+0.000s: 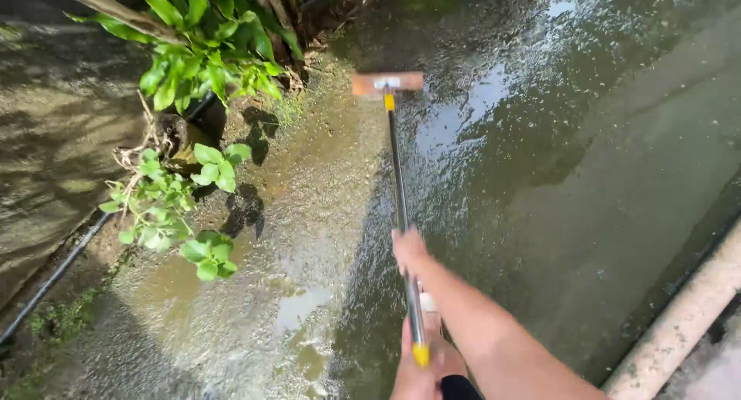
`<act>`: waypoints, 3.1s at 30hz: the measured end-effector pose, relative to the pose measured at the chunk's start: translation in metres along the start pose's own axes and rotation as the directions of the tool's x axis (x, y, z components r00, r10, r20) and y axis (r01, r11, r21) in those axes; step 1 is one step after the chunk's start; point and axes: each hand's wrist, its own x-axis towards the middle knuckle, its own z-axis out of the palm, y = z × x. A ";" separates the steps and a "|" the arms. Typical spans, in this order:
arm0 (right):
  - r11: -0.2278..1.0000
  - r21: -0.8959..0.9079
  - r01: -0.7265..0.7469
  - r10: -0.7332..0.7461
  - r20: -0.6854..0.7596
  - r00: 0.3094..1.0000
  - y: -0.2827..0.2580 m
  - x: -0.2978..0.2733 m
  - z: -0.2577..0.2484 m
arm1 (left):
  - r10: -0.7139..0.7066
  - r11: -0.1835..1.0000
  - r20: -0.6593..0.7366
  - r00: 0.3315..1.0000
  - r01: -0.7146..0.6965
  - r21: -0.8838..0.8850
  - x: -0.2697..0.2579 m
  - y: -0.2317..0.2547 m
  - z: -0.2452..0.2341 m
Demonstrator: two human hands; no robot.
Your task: Scrubbing a concrete floor in an outdoor alleyway using a long-handled brush.
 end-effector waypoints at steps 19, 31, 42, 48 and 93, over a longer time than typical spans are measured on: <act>0.880 0.321 -0.349 0.238 0.338 0.911 0.019 -0.218 -0.066 | 0.191 0.960 0.080 0.978 -0.169 -0.225 -0.020 -0.107 0.006; 0.888 0.452 -0.078 -0.066 0.296 0.953 -0.047 -0.031 -0.076 | 0.095 0.987 0.151 0.984 -0.074 -0.140 -0.028 0.140 0.063; 0.735 0.547 -0.401 0.261 0.318 0.911 0.051 -0.222 -0.072 | -0.093 0.993 0.236 0.967 0.074 0.089 -0.156 0.035 0.008; 0.848 0.483 -0.219 0.125 0.219 0.968 0.035 -0.059 -0.066 | -0.094 0.994 0.283 0.955 0.105 -0.023 -0.018 0.067 0.015; 0.333 0.905 -0.265 -0.103 0.314 0.944 0.101 -0.229 -0.244 | -0.205 0.971 0.445 0.872 0.239 -0.020 -0.159 0.035 0.161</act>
